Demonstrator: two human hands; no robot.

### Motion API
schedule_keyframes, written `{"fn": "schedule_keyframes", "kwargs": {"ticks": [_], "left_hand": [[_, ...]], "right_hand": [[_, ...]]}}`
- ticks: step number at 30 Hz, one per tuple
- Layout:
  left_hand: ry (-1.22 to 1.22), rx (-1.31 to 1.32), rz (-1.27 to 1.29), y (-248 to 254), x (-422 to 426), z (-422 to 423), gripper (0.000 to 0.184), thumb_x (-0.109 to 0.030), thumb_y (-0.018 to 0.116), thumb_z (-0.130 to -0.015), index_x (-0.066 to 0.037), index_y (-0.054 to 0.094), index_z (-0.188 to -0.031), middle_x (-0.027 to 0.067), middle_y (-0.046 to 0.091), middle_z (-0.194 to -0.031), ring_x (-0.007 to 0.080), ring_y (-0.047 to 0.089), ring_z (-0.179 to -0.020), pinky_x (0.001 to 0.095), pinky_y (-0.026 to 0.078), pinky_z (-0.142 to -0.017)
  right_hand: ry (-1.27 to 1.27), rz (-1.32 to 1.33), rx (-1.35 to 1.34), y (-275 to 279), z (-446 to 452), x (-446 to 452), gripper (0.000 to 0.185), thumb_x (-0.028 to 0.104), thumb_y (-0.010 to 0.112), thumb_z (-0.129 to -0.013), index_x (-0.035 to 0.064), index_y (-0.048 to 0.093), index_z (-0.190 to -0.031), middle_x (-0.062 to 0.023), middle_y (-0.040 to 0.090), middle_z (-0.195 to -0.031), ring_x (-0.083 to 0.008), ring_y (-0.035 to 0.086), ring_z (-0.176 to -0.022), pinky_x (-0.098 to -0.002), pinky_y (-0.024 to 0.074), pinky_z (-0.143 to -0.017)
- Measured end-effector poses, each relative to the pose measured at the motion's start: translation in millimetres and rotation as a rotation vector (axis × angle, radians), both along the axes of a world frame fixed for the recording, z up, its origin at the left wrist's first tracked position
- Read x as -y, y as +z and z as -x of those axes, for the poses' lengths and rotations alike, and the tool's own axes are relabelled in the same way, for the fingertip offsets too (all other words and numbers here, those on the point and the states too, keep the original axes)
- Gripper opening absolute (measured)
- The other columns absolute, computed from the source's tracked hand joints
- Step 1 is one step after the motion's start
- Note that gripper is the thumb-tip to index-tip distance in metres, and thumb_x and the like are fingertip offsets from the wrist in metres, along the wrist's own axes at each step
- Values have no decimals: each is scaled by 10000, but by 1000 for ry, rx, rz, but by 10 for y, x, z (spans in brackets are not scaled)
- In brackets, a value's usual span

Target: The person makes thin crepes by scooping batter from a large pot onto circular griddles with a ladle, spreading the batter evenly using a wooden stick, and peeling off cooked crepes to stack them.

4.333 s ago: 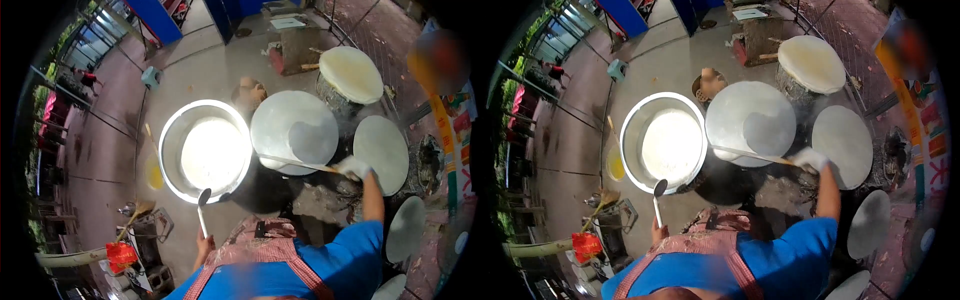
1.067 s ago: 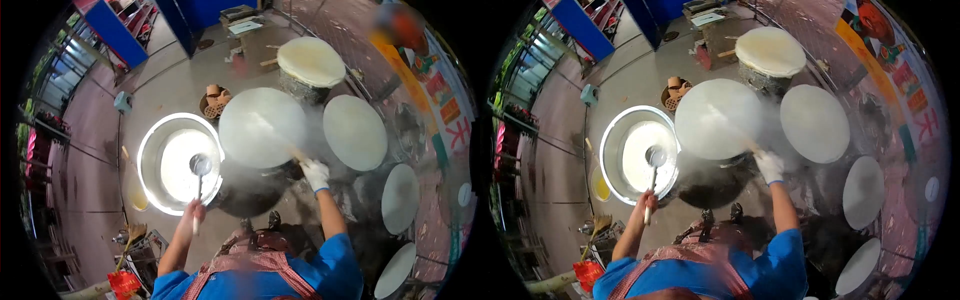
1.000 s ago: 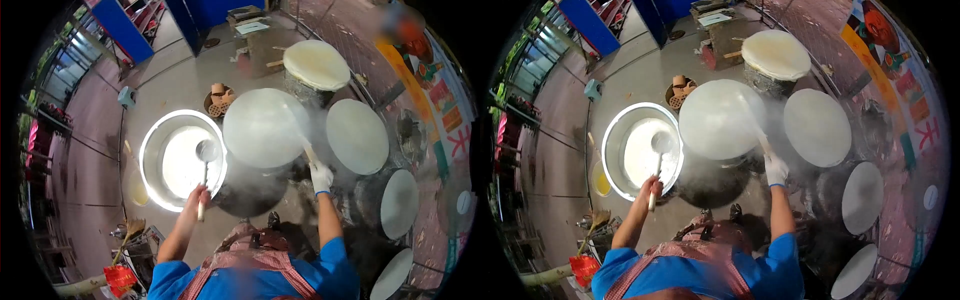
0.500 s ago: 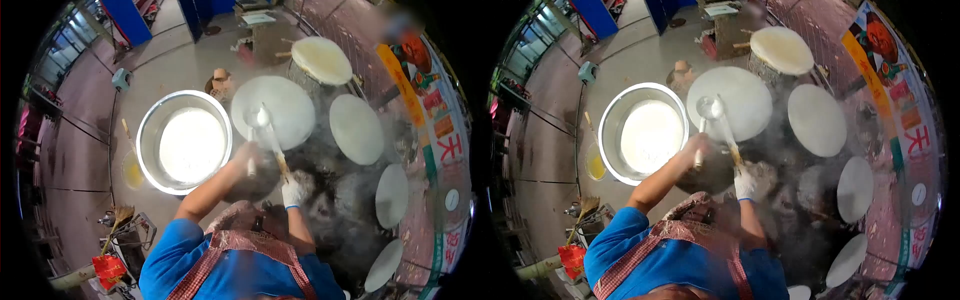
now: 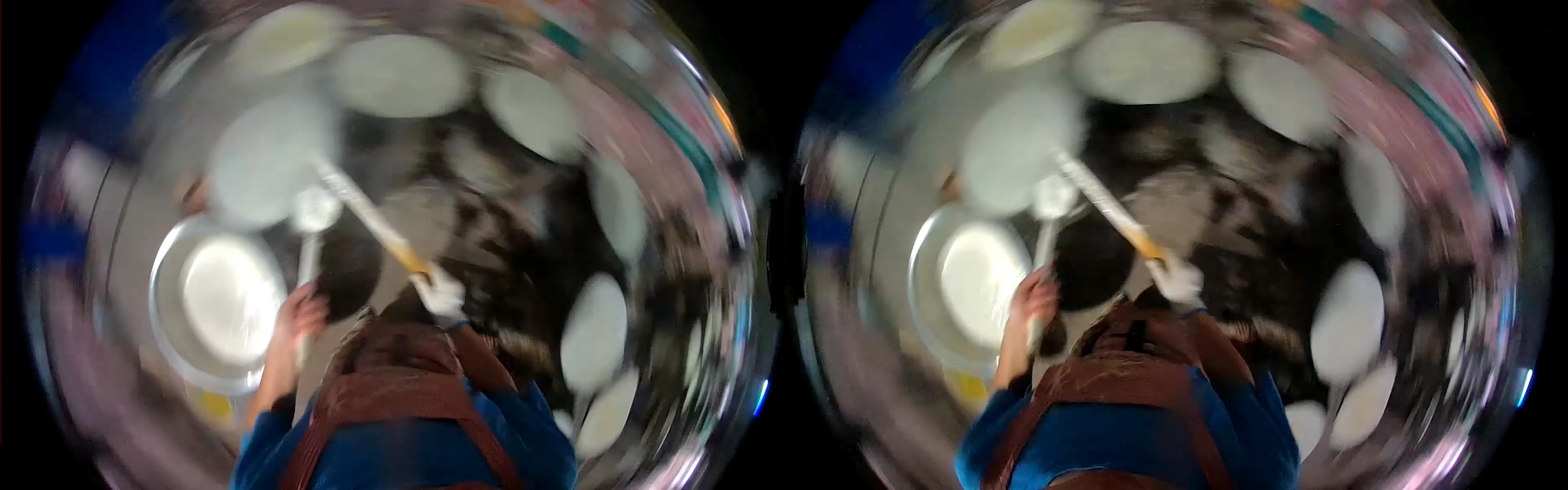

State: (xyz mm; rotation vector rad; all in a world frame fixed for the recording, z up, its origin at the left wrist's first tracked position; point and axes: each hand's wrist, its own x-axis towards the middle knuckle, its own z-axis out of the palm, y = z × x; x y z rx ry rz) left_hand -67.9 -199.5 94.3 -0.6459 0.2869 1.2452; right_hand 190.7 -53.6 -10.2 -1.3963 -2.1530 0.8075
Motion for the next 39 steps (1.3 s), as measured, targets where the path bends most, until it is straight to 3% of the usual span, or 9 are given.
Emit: {"fn": "schedule_keyframes", "kwargs": {"ticks": [2,5,8,12,23,24,29,35,39], "left_hand": [[-84,-131,-112,-224,-12,-149,332,-281,358,-950,-283,413,-1278,-22,361,-540,83,309,-355,214,296,-303],[-283,-332,-120,-566,-272,-449,439,-328,328,-970,-331,202,-1390,-12,350,-562,73,301,-352,216,309,-288],[-618,-52,-382,-1051,-817,-747,350,-283,326,-971,-140,417,-1277,18,385,-603,95,366,-407,239,358,-356],[-788,112,32,-810,-1387,-1476,380,-239,322,-973,-24,385,-1281,14,347,-587,102,352,-445,261,354,-404],[-1295,-42,46,-884,-2607,-2370,348,-241,361,-962,-126,441,-1281,3,322,-584,89,274,-392,250,305,-336],[-1336,-73,40,-866,-2729,-2432,351,-239,357,-964,-127,436,-1287,2,329,-588,87,278,-395,249,307,-339],[-1476,-70,-11,-927,-3138,-2674,353,-237,332,-972,-131,429,-1295,7,360,-596,82,307,-410,251,328,-361],[-1484,-225,7,-718,-3006,-3058,267,-210,410,-945,-170,476,-1201,-5,326,-575,58,275,-373,205,267,-302],[-1378,-131,-38,-625,-2702,-3061,343,-218,354,-966,-117,405,-1289,1,333,-582,69,317,-401,228,298,-338]], "right_hand": [[-266,29,-37,51,-474,24,321,319,632,-803,92,621,-1029,-149,638,-853,-290,625,-721,-355,493,-631],[-603,156,-102,219,-1293,164,359,356,581,-830,93,577,-1076,-174,618,-888,-328,606,-794,-389,477,-682],[-781,52,-50,203,-2067,427,376,384,560,-825,132,544,-1104,-180,620,-907,-358,592,-818,-427,469,-677],[-1050,87,51,81,-2836,907,382,396,585,-800,160,554,-1100,-161,631,-901,-330,612,-813,-408,481,-675],[-2132,177,-302,470,-2845,2157,406,341,576,-823,43,578,-1099,-142,641,-898,-265,606,-793,-334,458,-729],[-2076,98,19,29,-2813,2503,486,405,572,-801,99,540,-1177,-233,618,-928,-361,621,-744,-442,484,-655],[-1928,507,580,71,-2134,2756,429,387,543,-824,168,514,-1191,-171,639,-856,-350,619,-723,-459,481,-602],[-1536,87,542,-114,-1976,2835,477,320,651,-778,79,534,-1172,-126,627,-685,-296,580,-484,-404,474,-470],[-1318,-46,550,-152,-2653,2462,437,303,686,-717,96,564,-1082,-109,625,-778,-298,599,-616,-421,472,-583]]}}
